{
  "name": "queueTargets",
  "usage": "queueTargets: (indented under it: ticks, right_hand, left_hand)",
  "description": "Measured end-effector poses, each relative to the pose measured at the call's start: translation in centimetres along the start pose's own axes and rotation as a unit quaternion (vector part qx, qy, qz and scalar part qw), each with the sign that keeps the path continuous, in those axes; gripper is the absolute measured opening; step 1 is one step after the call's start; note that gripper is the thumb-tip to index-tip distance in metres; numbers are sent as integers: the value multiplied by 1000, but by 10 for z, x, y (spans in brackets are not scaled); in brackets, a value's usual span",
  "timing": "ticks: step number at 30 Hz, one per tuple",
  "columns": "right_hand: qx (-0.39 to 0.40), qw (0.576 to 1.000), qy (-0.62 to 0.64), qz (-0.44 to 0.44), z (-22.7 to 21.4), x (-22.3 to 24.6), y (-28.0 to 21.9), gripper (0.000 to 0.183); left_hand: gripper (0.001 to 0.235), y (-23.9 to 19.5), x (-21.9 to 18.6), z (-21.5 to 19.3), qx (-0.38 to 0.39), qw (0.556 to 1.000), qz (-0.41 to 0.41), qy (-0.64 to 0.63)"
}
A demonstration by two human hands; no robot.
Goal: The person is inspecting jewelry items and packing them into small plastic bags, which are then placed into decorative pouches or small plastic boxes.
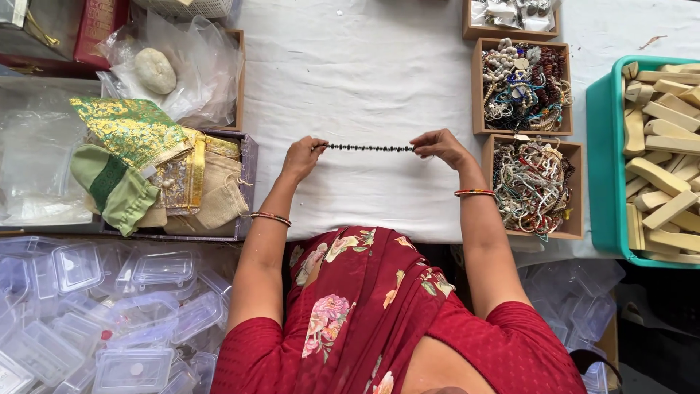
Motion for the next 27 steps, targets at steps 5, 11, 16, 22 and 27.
queueTargets:
  ticks: [5, 11, 16, 22, 27]
  right_hand:
    - [-195, 883, -368, -219, 28, 33, -10, 12]
    - [-190, 667, -645, -320, 59, 8, -14, 22]
    - [-167, 802, -487, -303, 112, -15, 20, 51]
    - [-71, 792, -564, -224, 151, -18, 51, 86]
    - [-121, 797, -563, -180, 57, -47, 32, 86]
  left_hand:
    - [15, 21, -9, 3, -136, 979, 127, 81]
    - [30, 29, 22, 24, -187, 915, 192, 301]
    - [72, 12, 16, 36, -105, 907, 135, 385]
    - [82, 7, 22, 41, -61, 920, 129, 365]
    - [82, 6, 23, 40, -59, 905, 113, 407]
Point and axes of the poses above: each hand's wrist, its own y-axis towards the middle knuckle, its own z-axis out of the palm, x = y × z, the point moved 2 cm from there along y, towards the middle knuckle, and after that the axes turned 8 degrees about y, right-handed, at the moved point
